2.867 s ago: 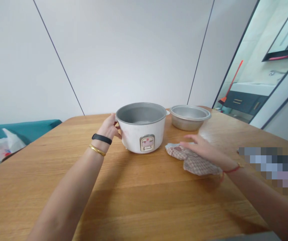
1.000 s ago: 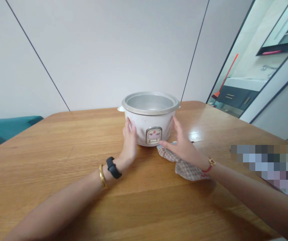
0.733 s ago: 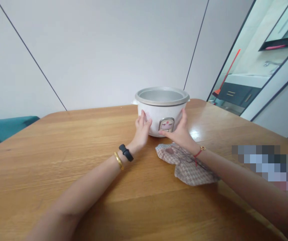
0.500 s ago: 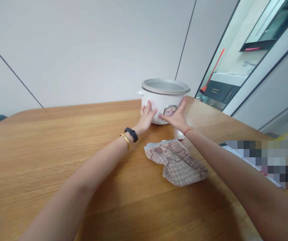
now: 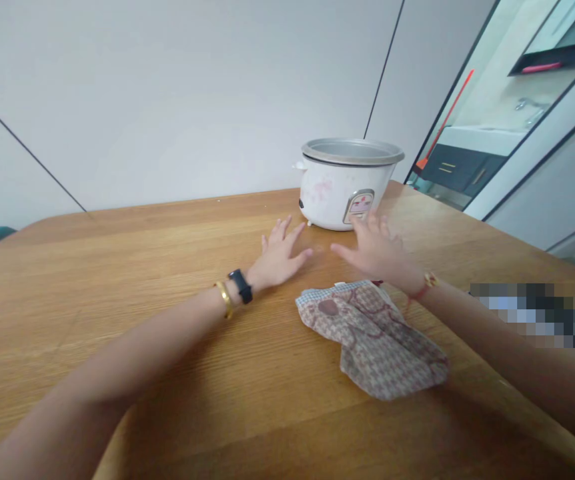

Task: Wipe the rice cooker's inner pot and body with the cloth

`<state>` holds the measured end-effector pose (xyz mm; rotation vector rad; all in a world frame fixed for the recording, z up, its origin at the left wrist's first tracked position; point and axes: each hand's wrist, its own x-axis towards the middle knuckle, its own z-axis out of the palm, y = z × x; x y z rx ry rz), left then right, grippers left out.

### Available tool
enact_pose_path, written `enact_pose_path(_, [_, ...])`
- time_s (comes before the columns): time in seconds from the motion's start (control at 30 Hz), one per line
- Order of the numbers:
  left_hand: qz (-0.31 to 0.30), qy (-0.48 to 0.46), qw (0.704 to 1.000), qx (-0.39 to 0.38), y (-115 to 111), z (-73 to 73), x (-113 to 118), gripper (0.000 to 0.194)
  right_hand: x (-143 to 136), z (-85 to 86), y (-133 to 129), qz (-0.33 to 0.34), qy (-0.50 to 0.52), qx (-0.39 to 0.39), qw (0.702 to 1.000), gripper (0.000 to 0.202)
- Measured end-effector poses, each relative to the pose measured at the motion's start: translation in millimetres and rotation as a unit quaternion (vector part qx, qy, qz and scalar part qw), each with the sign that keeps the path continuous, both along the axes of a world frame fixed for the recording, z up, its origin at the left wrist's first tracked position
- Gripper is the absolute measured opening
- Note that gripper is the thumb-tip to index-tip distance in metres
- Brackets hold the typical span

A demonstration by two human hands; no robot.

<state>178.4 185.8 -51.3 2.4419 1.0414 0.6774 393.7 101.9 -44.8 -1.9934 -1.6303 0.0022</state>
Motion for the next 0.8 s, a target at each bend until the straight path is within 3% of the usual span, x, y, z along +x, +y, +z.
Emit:
enact_pose_path(0.1, [-0.054, 0.055, 0.991, 0.106, -53, 5.5, -76, 0.053, -37, -20.4, -88, 0.172, -0.102, 0.003, 0.980, 0.059])
enact_pose_path(0.17, [-0.120, 0.088, 0.974, 0.168, -89, 15.1, -124, 0.040, -42, -34.2, -118, 0.218, -0.141, -0.008, 0.966, 0.058])
enact_pose_path(0.2, [-0.145, 0.103, 0.965, 0.193, -106, 20.0, -144, 0.038, -38, -38.4, -121, 0.229, -0.158, -0.015, 0.961, 0.058])
enact_pose_path(0.3, [-0.188, 0.142, 0.946, 0.224, -151, 29.2, -192, 0.043, -12, -37.1, -88, 0.227, -0.206, -0.052, 0.950, 0.061])
enact_pose_path(0.43, [-0.170, 0.173, 0.939, 0.245, -187, 30.9, -224, 0.042, 10, -22.4, -36, 0.066, -0.226, -0.069, 0.969, 0.050])
enact_pose_path(0.53, [-0.113, 0.178, 0.948, 0.237, -196, 31.4, -237, 0.036, 11, -20.1, -24, 0.017, -0.277, -0.042, 0.960, 0.037])
enact_pose_path(0.63, [-0.066, 0.175, 0.958, 0.217, -197, 31.3, -245, 0.032, 21, -20.2, -24, 0.044, -0.310, -0.019, 0.950, 0.040])
enact_pose_path(0.73, [-0.040, 0.158, 0.964, 0.210, -192, 28.4, -250, 0.031, 46, -19.3, -24, 0.087, -0.266, -0.058, 0.958, 0.041])
enact_pose_path(0.8, [-0.031, 0.139, 0.968, 0.209, -188, 25.4, -252, 0.030, 61, -21.9, -26, 0.066, -0.236, -0.074, 0.967, 0.042])
